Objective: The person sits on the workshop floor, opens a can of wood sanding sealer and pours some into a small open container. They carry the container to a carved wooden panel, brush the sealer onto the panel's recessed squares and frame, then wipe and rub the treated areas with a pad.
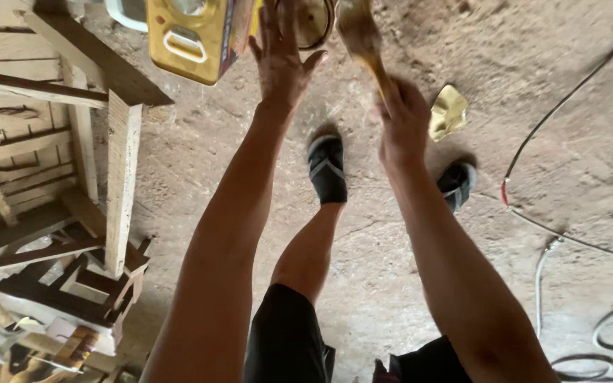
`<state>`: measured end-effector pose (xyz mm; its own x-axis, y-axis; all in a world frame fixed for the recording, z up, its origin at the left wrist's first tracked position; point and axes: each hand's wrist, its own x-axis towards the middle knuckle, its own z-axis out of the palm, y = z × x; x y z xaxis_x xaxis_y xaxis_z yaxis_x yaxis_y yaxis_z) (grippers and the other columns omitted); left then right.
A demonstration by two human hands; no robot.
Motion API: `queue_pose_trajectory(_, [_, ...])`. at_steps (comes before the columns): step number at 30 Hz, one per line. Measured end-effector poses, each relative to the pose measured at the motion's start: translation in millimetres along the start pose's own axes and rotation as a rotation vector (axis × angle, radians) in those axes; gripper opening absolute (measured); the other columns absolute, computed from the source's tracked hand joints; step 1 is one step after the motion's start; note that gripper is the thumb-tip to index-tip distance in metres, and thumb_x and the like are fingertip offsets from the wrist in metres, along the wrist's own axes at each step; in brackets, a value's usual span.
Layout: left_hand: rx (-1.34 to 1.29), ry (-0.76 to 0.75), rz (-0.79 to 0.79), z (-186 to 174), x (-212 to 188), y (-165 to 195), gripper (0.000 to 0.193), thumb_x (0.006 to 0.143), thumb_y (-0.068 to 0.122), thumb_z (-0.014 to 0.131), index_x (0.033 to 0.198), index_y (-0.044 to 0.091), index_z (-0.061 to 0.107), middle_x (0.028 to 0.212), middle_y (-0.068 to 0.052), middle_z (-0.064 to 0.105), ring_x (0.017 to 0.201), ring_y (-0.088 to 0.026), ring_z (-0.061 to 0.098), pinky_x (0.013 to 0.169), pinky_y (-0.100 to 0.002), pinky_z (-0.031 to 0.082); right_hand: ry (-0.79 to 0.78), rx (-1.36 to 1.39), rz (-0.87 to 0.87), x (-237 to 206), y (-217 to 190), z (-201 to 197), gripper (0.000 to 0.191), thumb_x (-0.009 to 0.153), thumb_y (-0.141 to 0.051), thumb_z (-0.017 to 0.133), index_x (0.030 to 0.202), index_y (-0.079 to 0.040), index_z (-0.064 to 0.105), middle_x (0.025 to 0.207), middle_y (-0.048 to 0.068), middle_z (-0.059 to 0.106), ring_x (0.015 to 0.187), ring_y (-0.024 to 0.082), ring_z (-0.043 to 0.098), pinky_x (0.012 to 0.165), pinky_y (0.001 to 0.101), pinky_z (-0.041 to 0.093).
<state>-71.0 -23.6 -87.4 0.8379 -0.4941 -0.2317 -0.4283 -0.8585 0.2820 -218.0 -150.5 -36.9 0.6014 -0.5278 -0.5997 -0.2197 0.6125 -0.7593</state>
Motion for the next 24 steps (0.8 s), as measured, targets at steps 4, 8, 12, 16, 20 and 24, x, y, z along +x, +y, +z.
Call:
queue_pose_trajectory(4, [-0.275, 0.168, -0.153, -9.4, -49.1, 15.5, 0.095, 0.090, 0.038, 0.084, 0.162, 0.013, 0.027, 0.170, -0.024, 0.012, 0.157, -0.043, 0.023, 0.123, -0.068, 0.029, -0.055, -0.217, 0.043, 42.3, 6.1, 60.1, 0.028, 0.105, -0.025, 0.064, 0.125, -0.007, 0.073, 0.093, 0.007, 0.071, 0.073, 0.011, 0.060, 0.064, 0.0258, 0.052])
queue_pose_trajectory(8, [-0.337, 0.053, -0.120, -21.3, -115.9, 42.9, 0.070, 0.092, 0.023, 0.075, 0.150, 0.004, 0.042, 0.158, -0.028, 0.036, 0.147, -0.046, 0.037, 0.119, -0.058, 0.039, 0.102, -0.617, -0.181, 44.2, 19.2, 54.0, 0.038, 0.104, -0.034, 0.068, 0.130, -0.006, 0.069, 0.125, 0.012, 0.067, 0.110, 0.022, 0.066, 0.092, 0.0365, 0.054])
queue_pose_trajectory(12, [-0.612, -0.238, -0.105, -22.0, -149.4, 72.4, 0.052, 0.093, 0.023, 0.070, 0.141, 0.005, 0.057, 0.135, -0.022, 0.063, 0.128, -0.040, 0.061, 0.110, -0.046, 0.051, 0.427, -0.854, -0.246, 27.6, 17.2, -39.4, 0.061, 0.095, -0.038, 0.079, 0.137, -0.001, 0.055, 0.136, 0.019, 0.050, 0.125, 0.034, 0.050, 0.105, 0.0460, 0.044])
queue_pose_trajectory(16, [-0.560, -0.289, 0.148, -17.0, -148.5, 87.7, 0.053, 0.092, 0.024, 0.075, 0.138, 0.003, 0.057, 0.133, -0.023, 0.062, 0.125, -0.042, 0.059, 0.105, -0.049, 0.048, 0.665, -1.197, 0.113, 35.3, 24.2, -117.7, 0.096, 0.076, -0.046, 0.097, 0.135, 0.009, 0.044, 0.127, 0.031, 0.048, 0.119, 0.046, 0.046, 0.099, 0.0592, 0.038])
queue_pose_trajectory(20, [-0.464, -0.251, 0.195, -19.5, -141.1, 100.6, 0.051, 0.090, 0.025, 0.078, 0.135, 0.006, 0.059, 0.127, -0.017, 0.067, 0.120, -0.038, 0.063, 0.109, -0.048, 0.046, 0.382, -0.977, 0.133, 37.5, 39.1, -144.8, 0.059, 0.083, -0.030, 0.079, 0.122, 0.008, 0.056, 0.117, 0.029, 0.063, 0.108, 0.040, 0.063, 0.092, 0.0545, 0.051])
queue_pose_trajectory(24, [-0.364, -0.297, 0.143, -37.9, -147.2, 139.0, 0.073, 0.084, 0.028, 0.084, 0.147, 0.008, 0.052, 0.143, -0.018, 0.054, 0.135, -0.041, 0.050, 0.114, -0.052, 0.043, -0.037, -1.127, -0.155, -2.5, 11.3, -150.1, 0.023, 0.088, -0.015, 0.073, 0.107, -0.003, 0.069, 0.100, 0.019, 0.071, 0.091, 0.029, 0.069, 0.078, 0.0440, 0.055])
